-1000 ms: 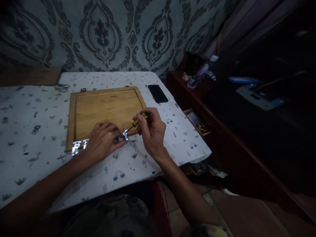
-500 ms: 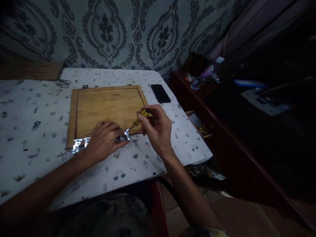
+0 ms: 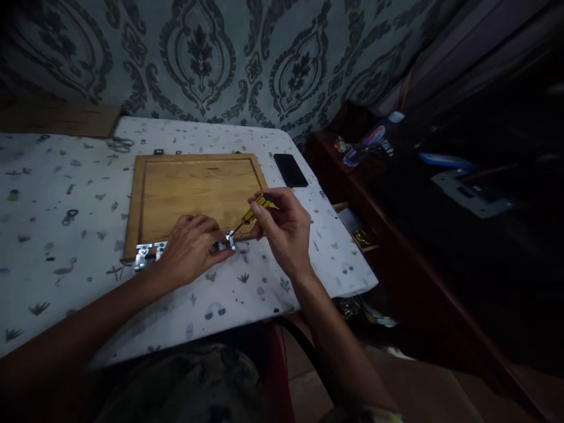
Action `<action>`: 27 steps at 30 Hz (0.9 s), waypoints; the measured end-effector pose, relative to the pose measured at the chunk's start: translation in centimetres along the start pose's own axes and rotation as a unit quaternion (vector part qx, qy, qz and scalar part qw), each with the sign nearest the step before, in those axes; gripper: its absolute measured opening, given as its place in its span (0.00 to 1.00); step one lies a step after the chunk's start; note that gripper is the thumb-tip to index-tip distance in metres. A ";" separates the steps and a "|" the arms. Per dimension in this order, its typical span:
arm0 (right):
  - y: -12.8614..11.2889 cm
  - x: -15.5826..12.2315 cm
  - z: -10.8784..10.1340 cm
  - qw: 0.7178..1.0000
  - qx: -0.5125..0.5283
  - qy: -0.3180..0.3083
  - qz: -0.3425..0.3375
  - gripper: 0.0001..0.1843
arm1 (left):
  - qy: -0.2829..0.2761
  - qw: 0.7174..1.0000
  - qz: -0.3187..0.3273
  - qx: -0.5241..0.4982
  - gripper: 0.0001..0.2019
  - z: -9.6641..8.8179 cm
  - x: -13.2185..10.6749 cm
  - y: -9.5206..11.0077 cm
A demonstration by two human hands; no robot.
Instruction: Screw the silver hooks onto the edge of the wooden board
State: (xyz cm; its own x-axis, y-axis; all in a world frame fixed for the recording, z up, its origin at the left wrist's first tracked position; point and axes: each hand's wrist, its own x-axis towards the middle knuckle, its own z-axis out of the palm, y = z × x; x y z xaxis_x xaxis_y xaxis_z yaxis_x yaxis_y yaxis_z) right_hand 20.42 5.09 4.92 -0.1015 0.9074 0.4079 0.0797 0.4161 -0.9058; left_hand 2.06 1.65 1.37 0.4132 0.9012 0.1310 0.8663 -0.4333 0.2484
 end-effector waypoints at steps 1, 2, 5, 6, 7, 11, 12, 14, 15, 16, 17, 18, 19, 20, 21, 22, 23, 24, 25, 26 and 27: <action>0.1 0.0 0.1 1.000 0.003 0.009 0.001 0.16 | -0.003 1.000 -0.002 0.001 0.18 -0.1 0.0 0.0; 0.1 0.0 0.3 1.000 0.008 0.015 0.003 0.17 | -0.004 1.000 -0.003 0.001 0.18 -0.1 0.0 0.0; 0.1 0.1 0.4 1.000 0.019 0.013 0.008 0.19 | -0.001 1.000 -0.003 0.002 0.18 -0.1 0.0 0.0; 0.0 0.1 0.4 1.000 0.015 0.008 0.007 0.18 | 0.003 1.000 -0.001 0.002 0.19 0.0 0.0 0.0; 0.0 0.1 0.3 1.000 0.009 0.000 0.007 0.17 | 0.007 1.000 0.001 0.001 0.19 0.1 -0.1 -0.1; -0.2 0.1 -0.1 1.000 -0.007 -0.028 0.003 0.16 | 0.020 1.000 0.010 0.001 0.19 0.5 -0.2 -0.3; -0.2 0.1 -0.1 1.000 -0.004 -0.027 0.002 0.15 | 0.023 1.000 0.010 0.001 0.18 0.5 -0.2 -0.3; -0.2 0.2 0.1 1.000 0.003 -0.014 0.001 0.14 | 0.022 1.000 0.009 0.001 0.18 0.4 -0.2 -0.3; -0.2 0.2 0.2 1.000 0.008 -0.005 0.002 0.14 | 0.019 1.000 0.007 0.000 0.18 0.4 -0.2 -0.2; -0.2 0.2 0.3 1.000 0.014 0.002 0.004 0.15 | 0.014 1.000 0.004 -0.001 0.18 0.3 -0.2 -0.2; -0.1 0.3 0.4 1.000 0.019 0.006 0.008 0.17 | 0.009 1.000 0.001 -0.002 0.18 0.2 -0.1 -0.1; -0.1 0.3 0.4 1.000 0.023 0.007 0.012 0.18 | 0.005 1.000 -0.001 -0.003 0.18 0.1 -0.1 -0.1; -0.1 0.3 0.5 1.000 0.026 0.007 0.017 0.19 | 0.002 1.000 -0.002 -0.003 0.19 0.1 -0.1 -0.1; -0.2 0.3 0.4 0.999 0.026 0.002 0.019 0.19 | 0.002 1.000 -0.002 -0.003 0.19 0.0 -0.1 -0.1; -0.2 0.3 0.4 1.000 0.023 -0.005 0.019 0.18 | 0.004 1.000 -0.002 -0.002 0.19 0.0 -0.1 0.0; -0.3 0.3 0.3 1.000 0.019 -0.015 0.016 0.18 | 0.008 1.000 -0.001 -0.001 0.19 0.1 -0.1 0.0; -0.4 0.3 0.2 1.000 0.014 -0.025 0.012 0.17 | 0.013 1.000 0.000 0.000 0.19 0.1 -0.1 -0.1; -0.4 0.2 0.1 0.999 0.010 -0.034 0.008 0.18 | 0.018 1.000 0.001 0.001 0.18 0.1 -0.1 -0.1; -0.5 0.2 0.0 0.999 0.007 -0.039 0.006 0.17 | 0.022 1.000 0.002 0.001 0.17 0.2 -0.1 -0.1; -0.5 0.2 0.0 0.999 0.004 -0.039 0.006 0.17 | 0.025 1.000 0.003 0.001 0.17 0.2 -0.1 -0.1; -0.5 0.3 0.0 0.999 0.003 -0.032 0.007 0.16 | 0.027 1.000 0.004 0.002 0.17 0.3 -0.2 -0.1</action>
State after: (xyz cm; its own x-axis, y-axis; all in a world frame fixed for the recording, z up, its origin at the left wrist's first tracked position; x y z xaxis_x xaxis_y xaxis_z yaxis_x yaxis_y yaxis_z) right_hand 20.30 5.10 5.50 -0.1628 0.9074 0.3875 0.0758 0.4031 -0.9120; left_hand 1.97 1.57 1.06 0.4048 0.8956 0.1845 0.8641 -0.4406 0.2431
